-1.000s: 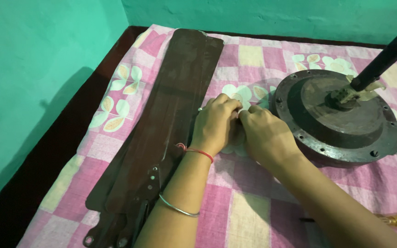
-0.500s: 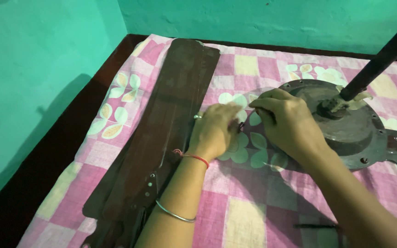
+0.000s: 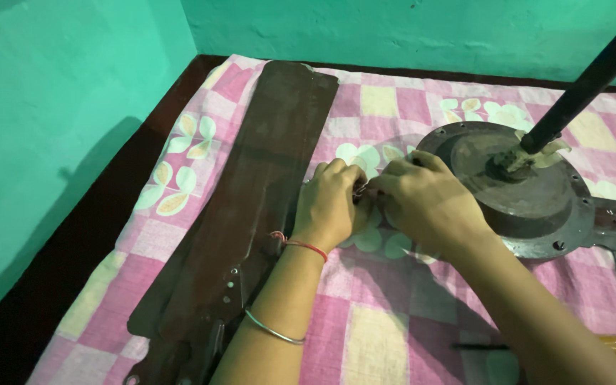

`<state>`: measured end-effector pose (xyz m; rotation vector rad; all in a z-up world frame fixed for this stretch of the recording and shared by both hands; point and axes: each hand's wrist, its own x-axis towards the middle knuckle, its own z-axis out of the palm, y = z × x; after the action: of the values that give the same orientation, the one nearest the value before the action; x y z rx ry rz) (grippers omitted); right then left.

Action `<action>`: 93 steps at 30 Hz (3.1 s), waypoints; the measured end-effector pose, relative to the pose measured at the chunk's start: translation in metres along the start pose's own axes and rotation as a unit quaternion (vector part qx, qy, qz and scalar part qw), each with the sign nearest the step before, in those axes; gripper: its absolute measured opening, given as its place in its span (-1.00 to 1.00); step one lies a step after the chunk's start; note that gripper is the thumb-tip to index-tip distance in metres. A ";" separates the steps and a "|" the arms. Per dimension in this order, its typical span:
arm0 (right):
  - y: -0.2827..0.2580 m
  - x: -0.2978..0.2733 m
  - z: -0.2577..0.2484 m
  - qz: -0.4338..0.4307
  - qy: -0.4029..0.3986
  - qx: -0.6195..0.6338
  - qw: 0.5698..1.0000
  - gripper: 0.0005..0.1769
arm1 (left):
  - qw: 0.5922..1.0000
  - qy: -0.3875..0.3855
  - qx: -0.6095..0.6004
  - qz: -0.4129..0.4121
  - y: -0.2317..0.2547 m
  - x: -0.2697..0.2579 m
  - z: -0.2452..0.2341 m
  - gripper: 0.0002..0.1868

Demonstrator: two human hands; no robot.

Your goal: The person assembles an electric fan by securing a metal rod to a circular base and attaching a fan blade. They use a screwdriver to tighten screws and fasten the components together on a patterned bedsheet.

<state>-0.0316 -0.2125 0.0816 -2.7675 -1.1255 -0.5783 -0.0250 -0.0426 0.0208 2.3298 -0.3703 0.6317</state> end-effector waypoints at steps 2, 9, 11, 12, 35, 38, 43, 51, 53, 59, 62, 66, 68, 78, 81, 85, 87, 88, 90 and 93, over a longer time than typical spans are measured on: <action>-0.002 0.000 0.003 0.000 -0.047 -0.070 0.996 -0.68 | 1.000 0.015 -0.013 0.014 -0.002 -0.002 0.001 -0.80; -0.005 0.001 0.003 0.004 -0.127 -0.121 0.984 -0.38 | 0.989 0.002 -0.148 -0.011 -0.019 0.004 0.000 -0.85; -0.007 0.002 0.003 0.011 -0.138 -0.131 0.982 -0.44 | 0.986 0.017 -0.164 -0.014 -0.025 0.006 0.001 -0.84; -0.007 0.003 0.003 0.015 -0.144 -0.137 0.980 -0.47 | 0.985 0.025 -0.172 -0.015 -0.026 0.007 0.002 -0.83; -0.008 0.000 0.010 0.025 -0.124 -0.142 0.982 -0.65 | 0.997 0.006 -0.020 -0.075 -0.017 0.006 -0.004 -0.83; -0.006 -0.002 0.011 0.039 -0.102 -0.098 0.989 -0.65 | 0.998 0.029 -0.006 -0.063 -0.016 0.006 -0.003 -0.81; -0.001 -0.002 0.008 0.005 -0.061 -0.056 0.997 -0.61 | 0.999 0.042 -0.006 -0.026 -0.009 0.002 -0.004 -0.85; -0.004 -0.005 0.000 0.068 -0.055 0.036 0.996 -0.77 | 0.983 0.037 -0.138 -0.112 -0.018 0.005 -0.006 -0.84; -0.004 -0.005 0.000 0.062 -0.074 0.015 0.995 -0.74 | 0.980 0.052 -0.152 -0.114 -0.019 0.005 -0.004 -0.86; -0.006 -0.004 0.004 0.026 -0.091 -0.066 0.993 -0.57 | 0.985 0.056 -0.129 -0.101 -0.022 0.006 -0.001 -0.89; -0.006 -0.005 0.002 0.021 -0.045 -0.008 0.999 -0.64 | 0.986 0.058 -0.123 -0.095 -0.019 0.006 -0.001 -0.88; -0.007 -0.009 -0.009 0.033 -0.025 0.085 0.996 -0.64 | 0.988 0.065 -0.109 -0.087 -0.011 0.005 -0.004 -0.88; -0.010 -0.011 -0.015 0.034 -0.068 0.077 0.994 -0.69 | 0.990 0.050 -0.076 -0.107 -0.006 0.004 -0.005 -0.87; -0.006 -0.056 -0.031 -0.053 0.073 0.165 0.982 -0.66 | 0.992 0.111 0.036 0.048 0.020 0.002 -0.006 -0.85; 0.025 -0.103 -0.040 -0.016 0.113 0.197 0.974 -0.69 | 0.979 0.157 0.037 0.122 0.040 -0.001 -0.006 -0.76; 0.089 -0.168 -0.055 0.015 0.144 0.049 0.988 -0.71 | 0.966 0.180 0.014 0.184 0.074 -0.006 0.002 -0.78; 0.121 -0.202 -0.070 0.105 0.083 0.012 0.991 -0.61 | 0.955 0.187 0.020 0.231 0.091 -0.012 0.009 -0.77; 0.135 -0.215 -0.075 0.148 0.053 -0.005 0.988 -0.55 | 0.950 0.172 0.009 0.260 0.099 -0.016 0.014 -0.78; 0.160 -0.237 -0.085 0.247 -0.044 -0.013 0.968 -0.15 | 0.937 0.139 -0.010 0.319 0.113 -0.025 0.023 -0.78; 0.185 -0.261 -0.095 0.307 -0.110 0.029 0.945 0.19 | 0.909 0.059 -0.011 0.412 0.132 -0.038 0.034 -0.78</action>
<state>-0.1040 -0.5384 0.0787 -2.9460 -0.2424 -0.1586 -0.1007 -0.1580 0.0501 2.0319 -1.3235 1.1371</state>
